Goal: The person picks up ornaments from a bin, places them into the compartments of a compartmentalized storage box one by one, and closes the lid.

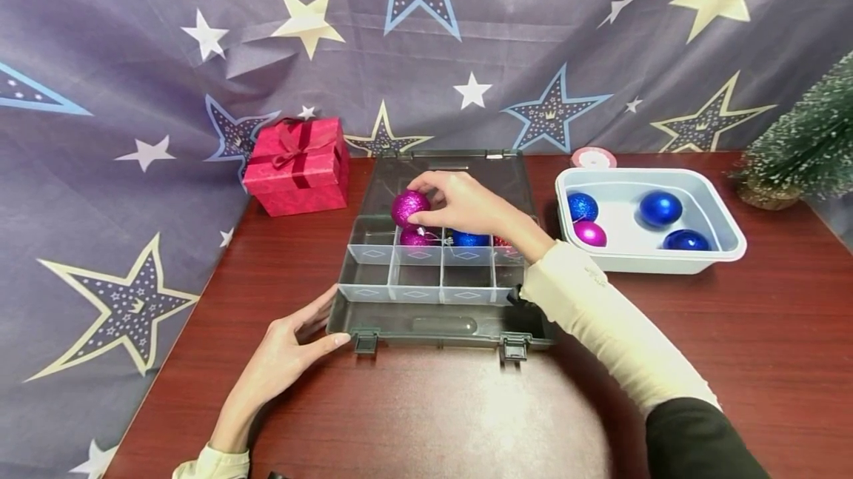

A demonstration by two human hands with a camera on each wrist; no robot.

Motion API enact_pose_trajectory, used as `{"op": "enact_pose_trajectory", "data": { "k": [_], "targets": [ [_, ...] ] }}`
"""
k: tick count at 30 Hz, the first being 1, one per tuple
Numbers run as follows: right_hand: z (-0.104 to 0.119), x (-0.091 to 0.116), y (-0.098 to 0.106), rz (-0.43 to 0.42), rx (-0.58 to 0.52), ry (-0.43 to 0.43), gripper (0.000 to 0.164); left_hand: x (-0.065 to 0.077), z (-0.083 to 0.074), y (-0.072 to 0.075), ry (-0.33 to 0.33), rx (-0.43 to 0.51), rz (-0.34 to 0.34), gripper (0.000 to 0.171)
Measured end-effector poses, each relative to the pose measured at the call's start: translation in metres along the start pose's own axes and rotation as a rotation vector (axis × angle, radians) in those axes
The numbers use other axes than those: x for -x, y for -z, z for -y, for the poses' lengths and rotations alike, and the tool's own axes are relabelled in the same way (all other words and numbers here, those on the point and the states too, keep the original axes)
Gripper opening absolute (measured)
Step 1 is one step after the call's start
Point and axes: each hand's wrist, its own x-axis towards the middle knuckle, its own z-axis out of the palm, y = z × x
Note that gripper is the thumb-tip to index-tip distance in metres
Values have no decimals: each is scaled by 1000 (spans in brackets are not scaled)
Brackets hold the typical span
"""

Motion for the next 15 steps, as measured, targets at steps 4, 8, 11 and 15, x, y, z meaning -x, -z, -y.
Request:
{"op": "enact_pose_trajectory", "data": {
  "k": [4, 8, 11, 15],
  "targets": [
    [2, -12, -8, 2, 3, -4, 48, 0, -1, 0, -5, -8, -1, 72],
    [5, -20, -15, 12, 25, -10, 48, 0, -1, 0, -7, -16, 3, 71],
    [8, -24, -18, 21, 29, -6, 48, 0, -1, -1, -2, -6, 3, 72],
    [11, -30, -23, 26, 35, 1, 48, 0, 0, -1, 2, -16, 2, 72]
  ]
}}
